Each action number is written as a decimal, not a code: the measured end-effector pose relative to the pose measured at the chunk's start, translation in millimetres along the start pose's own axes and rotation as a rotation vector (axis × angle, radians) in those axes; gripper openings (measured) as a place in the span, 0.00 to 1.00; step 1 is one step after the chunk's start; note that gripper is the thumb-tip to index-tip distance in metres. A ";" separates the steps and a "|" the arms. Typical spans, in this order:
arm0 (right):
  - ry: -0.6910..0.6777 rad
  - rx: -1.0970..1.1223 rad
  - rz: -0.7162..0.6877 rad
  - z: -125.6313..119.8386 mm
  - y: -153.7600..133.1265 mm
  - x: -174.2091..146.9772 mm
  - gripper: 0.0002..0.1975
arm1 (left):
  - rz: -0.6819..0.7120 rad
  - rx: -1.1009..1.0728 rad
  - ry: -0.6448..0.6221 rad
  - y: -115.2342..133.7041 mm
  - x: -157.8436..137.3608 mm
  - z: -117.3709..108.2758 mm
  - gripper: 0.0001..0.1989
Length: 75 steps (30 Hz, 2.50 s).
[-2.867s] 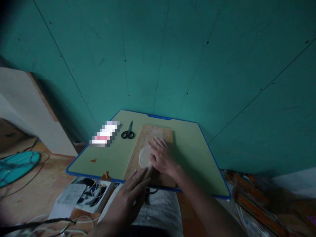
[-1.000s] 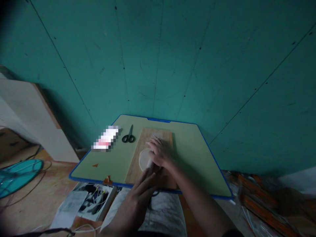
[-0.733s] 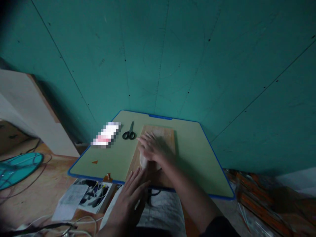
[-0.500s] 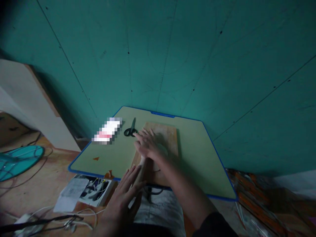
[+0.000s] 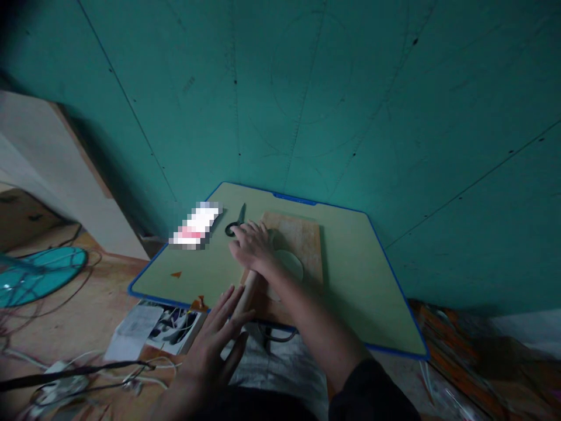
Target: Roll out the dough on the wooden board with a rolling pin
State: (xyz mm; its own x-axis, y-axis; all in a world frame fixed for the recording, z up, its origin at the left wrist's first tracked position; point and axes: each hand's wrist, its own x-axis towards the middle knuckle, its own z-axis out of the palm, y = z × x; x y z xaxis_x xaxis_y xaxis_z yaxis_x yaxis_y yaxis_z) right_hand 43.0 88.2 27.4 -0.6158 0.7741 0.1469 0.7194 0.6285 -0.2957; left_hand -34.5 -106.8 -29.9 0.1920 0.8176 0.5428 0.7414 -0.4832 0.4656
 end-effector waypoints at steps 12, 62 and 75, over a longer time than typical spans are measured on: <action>-0.020 -0.062 -0.088 5.1 -20.5 12.7 0.20 | -0.012 0.058 0.003 -15.5 0.0 -5.4 0.21; -0.002 -0.080 0.023 6.5 -11.2 5.8 0.18 | -0.095 0.178 -0.052 -23.3 -0.3 -6.6 0.31; 0.027 -0.128 0.096 6.0 -23.7 8.7 0.19 | -0.100 0.227 -0.101 -27.7 -1.1 -11.8 0.32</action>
State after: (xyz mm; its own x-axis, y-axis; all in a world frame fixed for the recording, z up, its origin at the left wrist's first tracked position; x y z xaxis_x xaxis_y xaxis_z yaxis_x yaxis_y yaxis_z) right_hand 18.7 79.6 30.0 -0.5349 0.8315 0.1501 0.8104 0.5551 -0.1871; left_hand -62.9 -98.0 -35.1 0.1650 0.8903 0.4244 0.8831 -0.3250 0.3384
